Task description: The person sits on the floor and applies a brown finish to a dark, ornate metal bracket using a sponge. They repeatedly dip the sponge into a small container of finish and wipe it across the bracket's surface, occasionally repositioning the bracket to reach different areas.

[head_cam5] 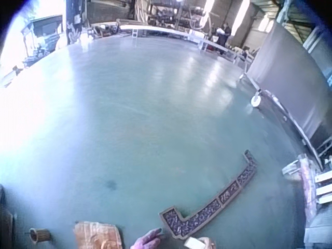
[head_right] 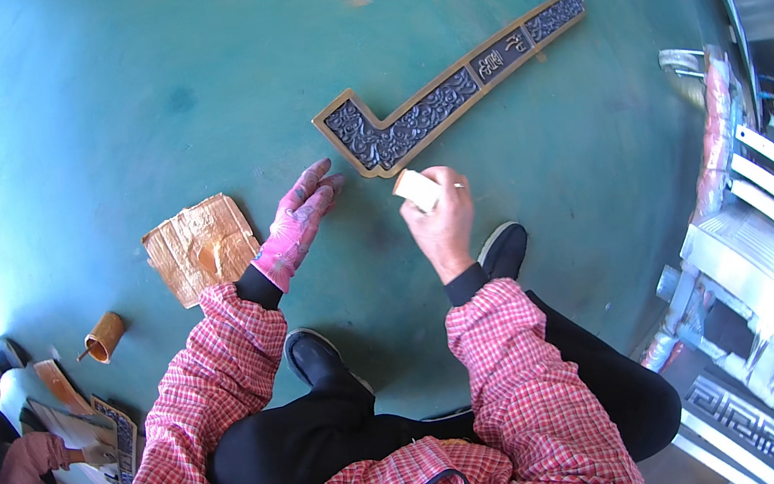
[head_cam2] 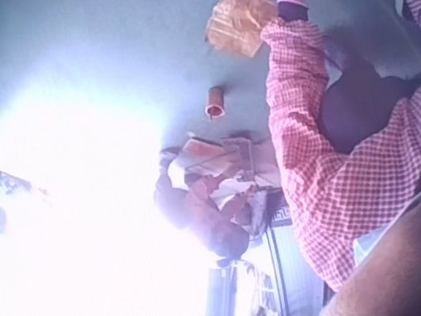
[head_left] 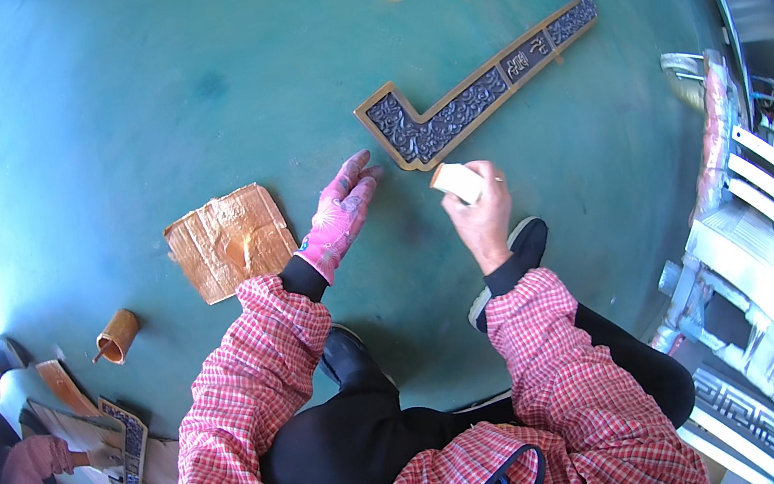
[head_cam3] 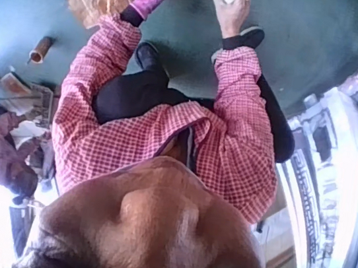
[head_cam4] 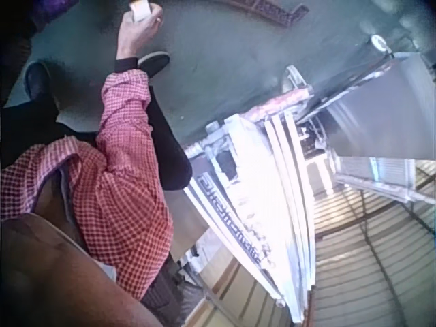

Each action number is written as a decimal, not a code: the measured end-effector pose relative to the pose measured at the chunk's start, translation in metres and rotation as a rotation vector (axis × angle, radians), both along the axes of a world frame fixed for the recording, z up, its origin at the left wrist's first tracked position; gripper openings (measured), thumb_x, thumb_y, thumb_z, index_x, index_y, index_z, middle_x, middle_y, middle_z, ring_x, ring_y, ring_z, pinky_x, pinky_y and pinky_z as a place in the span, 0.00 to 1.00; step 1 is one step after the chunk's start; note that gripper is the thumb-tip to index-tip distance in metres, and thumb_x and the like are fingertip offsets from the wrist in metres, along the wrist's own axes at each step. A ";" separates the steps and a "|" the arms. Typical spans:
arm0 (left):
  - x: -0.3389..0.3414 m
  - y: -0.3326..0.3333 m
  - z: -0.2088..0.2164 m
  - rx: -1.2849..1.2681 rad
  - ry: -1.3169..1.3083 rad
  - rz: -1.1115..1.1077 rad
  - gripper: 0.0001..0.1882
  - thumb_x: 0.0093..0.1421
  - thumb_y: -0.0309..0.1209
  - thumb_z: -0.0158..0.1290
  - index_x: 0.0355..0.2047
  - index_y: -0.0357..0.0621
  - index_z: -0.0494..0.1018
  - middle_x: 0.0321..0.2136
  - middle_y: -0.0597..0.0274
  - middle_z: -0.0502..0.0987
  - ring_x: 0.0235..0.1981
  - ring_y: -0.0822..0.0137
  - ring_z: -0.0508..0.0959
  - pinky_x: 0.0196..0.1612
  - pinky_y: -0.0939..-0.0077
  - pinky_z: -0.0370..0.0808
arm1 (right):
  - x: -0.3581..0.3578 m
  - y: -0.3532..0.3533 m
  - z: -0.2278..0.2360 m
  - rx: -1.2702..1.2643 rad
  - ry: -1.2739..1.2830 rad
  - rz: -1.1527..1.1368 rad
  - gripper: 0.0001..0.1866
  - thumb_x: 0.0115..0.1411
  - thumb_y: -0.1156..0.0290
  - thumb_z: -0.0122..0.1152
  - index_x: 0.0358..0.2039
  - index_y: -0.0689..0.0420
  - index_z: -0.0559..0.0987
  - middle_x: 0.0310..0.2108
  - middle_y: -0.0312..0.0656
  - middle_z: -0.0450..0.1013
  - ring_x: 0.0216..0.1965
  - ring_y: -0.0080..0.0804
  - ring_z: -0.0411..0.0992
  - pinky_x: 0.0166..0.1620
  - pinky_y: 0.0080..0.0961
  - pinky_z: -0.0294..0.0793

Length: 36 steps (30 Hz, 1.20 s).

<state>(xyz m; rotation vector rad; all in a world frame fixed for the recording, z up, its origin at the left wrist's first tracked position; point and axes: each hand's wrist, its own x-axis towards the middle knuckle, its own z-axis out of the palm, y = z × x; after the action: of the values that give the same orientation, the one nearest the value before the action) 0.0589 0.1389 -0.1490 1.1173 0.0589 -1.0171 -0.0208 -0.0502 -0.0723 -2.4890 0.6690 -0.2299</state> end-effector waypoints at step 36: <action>-0.054 -0.015 0.008 -0.030 0.249 -0.002 0.28 0.67 0.34 0.50 0.65 0.41 0.57 0.54 0.60 0.72 0.53 0.70 0.72 0.56 0.74 0.68 | 0.031 -0.030 0.054 0.044 0.315 0.396 0.21 0.42 0.78 0.70 0.37 0.58 0.73 0.33 0.45 0.75 0.37 0.43 0.76 0.42 0.35 0.75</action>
<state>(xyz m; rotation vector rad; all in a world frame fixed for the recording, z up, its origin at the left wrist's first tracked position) 0.0048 0.1241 -0.1406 0.9595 0.2417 -1.1511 0.0098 -0.0806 -0.0187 -2.5740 0.2809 0.3264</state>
